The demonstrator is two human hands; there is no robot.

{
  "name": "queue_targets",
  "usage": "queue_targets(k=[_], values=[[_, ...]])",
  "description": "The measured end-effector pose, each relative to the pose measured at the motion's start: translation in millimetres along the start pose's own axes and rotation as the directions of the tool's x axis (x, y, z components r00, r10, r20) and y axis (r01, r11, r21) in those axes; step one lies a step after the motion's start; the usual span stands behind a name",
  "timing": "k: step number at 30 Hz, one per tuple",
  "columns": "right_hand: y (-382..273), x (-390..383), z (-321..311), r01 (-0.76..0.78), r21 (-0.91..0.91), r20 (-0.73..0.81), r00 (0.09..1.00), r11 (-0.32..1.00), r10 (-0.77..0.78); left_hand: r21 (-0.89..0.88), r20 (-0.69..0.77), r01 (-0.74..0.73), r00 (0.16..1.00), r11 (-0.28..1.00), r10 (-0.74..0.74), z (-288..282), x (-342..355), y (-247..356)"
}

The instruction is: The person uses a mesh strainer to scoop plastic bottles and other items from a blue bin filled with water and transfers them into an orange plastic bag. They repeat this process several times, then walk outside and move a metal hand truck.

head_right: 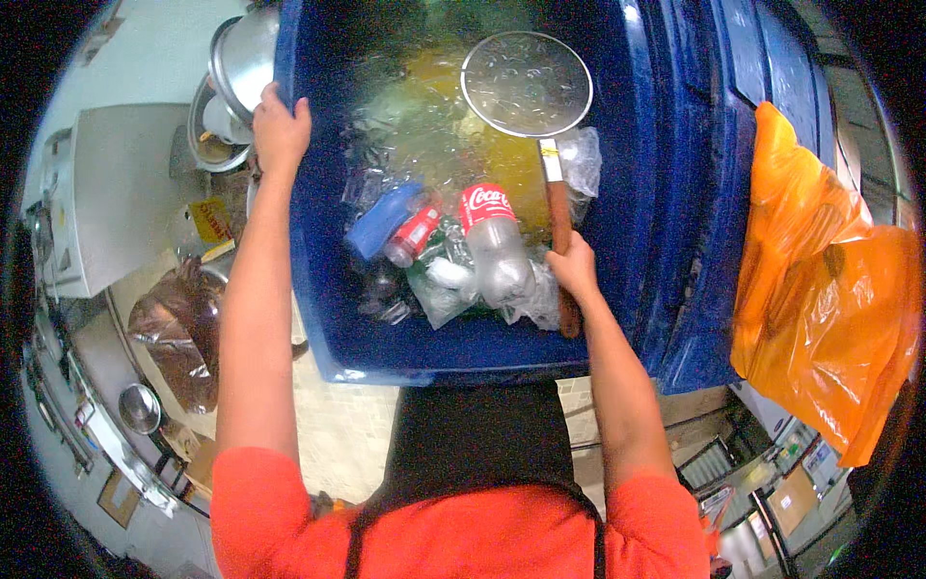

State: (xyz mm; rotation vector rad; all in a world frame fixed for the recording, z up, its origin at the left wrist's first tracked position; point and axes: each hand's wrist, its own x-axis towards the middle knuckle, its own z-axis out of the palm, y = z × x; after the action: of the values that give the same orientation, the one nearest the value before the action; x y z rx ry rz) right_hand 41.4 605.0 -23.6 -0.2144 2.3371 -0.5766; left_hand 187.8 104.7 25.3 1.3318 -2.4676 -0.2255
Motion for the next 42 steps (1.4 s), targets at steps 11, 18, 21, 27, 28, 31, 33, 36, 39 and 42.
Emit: queue_targets(k=[11,18,21,27,28,31,33,36,39,42], values=[[-77.6,-135.6,-184.5,0.176,-0.739,-0.056,0.946,0.651,-0.32,-0.109,-0.125,-0.366,0.927,0.924,0.353,-48.2,-98.8,22.4],[-140.7,-135.3,-198.3,0.229,-0.781,0.001,0.931,0.582,-0.366,-0.122,0.201,0.159,0.971,0.98,-0.132,-70.5,-136.2,-10.3],[-175.2,-116.5,-182.1,0.324,-0.747,0.026,0.887,0.58,-0.462,-0.12,0.235,0.214,0.955,0.969,-0.182,-66.8,-128.3,-7.7],[-256.7,-58.9,-128.2,0.316,-0.864,0.115,0.882,0.391,-0.457,-0.086,0.215,0.223,0.956,0.971,-0.2,-66.7,-129.5,-5.2],[-263.7,-55.2,-129.0,0.276,-0.877,0.097,0.903,0.392,-0.418,-0.098,0.22,0.23,0.954,0.968,-0.204,-67.0,-129.7,-6.6],[-275.9,-51.8,-147.4,0.152,-0.931,0.054,0.957,0.333,-0.284,-0.115,0.221,0.234,0.953,0.965,-0.205,-66.3,-129.6,-8.8],[-284.0,-46.2,-155.0,0.219,-0.941,0.142,0.947,0.258,-0.287,-0.111,0.22,0.24,0.952,0.964,-0.211,-64.7,-128.5,-9.0],[-308.4,-18.6,-139.4,0.367,-0.917,0.302,0.894,0.154,-0.332,-0.106,0.228,0.236,0.951,0.966,-0.207,-62.0,-127.6,-7.8],[-342.1,28.1,-100.6,0.475,-0.876,0.433,0.85,0.082,-0.299,-0.105,0.229,0.222,0.954,0.969,-0.194,-61.1,-127.9,-7.2],[-358.1,71.3,-86.9,0.379,-0.895,0.39,0.921,0.235,-0.001,-0.09,0.231,0.21,0.955,0.974,-0.184,-60.1,-127.4,-6.5]])
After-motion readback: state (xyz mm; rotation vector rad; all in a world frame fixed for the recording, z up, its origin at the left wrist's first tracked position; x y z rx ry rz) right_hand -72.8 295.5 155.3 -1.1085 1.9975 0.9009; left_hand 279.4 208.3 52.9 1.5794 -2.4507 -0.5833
